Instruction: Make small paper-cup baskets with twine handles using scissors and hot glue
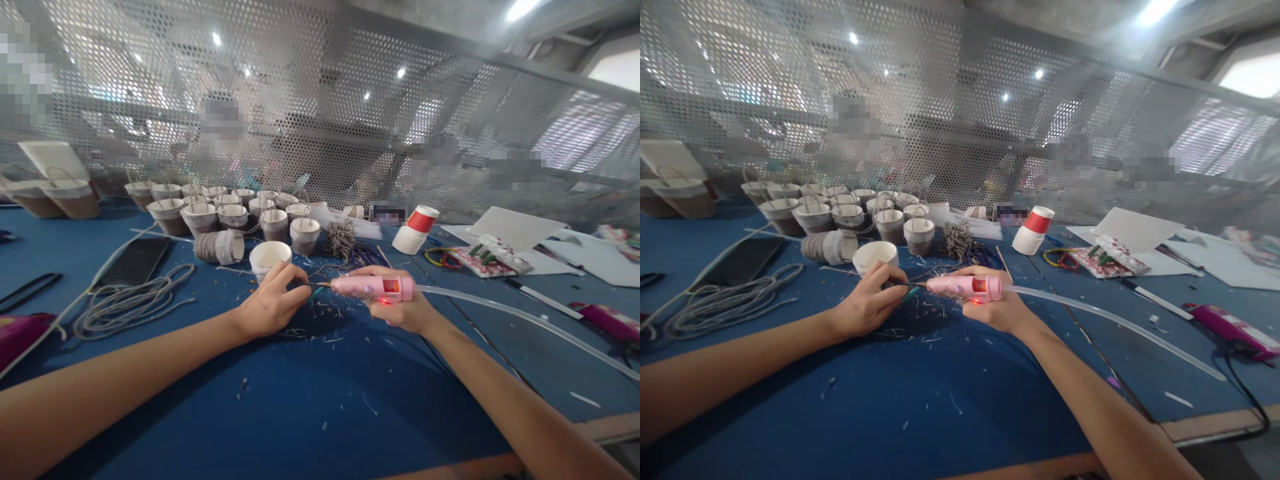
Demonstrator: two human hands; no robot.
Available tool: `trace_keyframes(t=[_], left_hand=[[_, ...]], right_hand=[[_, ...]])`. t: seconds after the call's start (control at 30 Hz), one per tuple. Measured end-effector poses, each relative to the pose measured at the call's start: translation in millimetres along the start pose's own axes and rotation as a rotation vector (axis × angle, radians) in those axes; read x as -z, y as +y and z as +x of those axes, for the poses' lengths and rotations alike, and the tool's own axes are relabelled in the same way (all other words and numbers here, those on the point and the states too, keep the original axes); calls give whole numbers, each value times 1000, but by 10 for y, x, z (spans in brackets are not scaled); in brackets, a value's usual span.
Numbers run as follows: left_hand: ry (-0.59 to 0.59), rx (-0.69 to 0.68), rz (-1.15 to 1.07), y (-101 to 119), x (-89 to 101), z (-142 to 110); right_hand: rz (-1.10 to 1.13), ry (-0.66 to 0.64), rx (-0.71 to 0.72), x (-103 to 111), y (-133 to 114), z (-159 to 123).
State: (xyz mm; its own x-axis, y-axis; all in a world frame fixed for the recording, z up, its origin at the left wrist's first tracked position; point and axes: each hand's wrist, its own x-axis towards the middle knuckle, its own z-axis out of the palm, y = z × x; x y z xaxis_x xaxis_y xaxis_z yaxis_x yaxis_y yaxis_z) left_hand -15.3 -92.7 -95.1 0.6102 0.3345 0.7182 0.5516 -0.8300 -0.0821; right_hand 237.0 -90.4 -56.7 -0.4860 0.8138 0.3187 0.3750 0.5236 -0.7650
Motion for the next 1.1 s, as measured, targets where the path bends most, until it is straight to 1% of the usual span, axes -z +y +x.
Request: trace_keyframes(t=[0.47,0.63,1.1], left_hand=[[-13,2,-14,2,15,2],[-19,4,-13,6,13,6],[-16,4,-5,0,5,-8]], right_hand=[[-36,-14,33,-3,20,11],[-30,-2,13,-2,29,9],[-41,-24,24,8,24,17]])
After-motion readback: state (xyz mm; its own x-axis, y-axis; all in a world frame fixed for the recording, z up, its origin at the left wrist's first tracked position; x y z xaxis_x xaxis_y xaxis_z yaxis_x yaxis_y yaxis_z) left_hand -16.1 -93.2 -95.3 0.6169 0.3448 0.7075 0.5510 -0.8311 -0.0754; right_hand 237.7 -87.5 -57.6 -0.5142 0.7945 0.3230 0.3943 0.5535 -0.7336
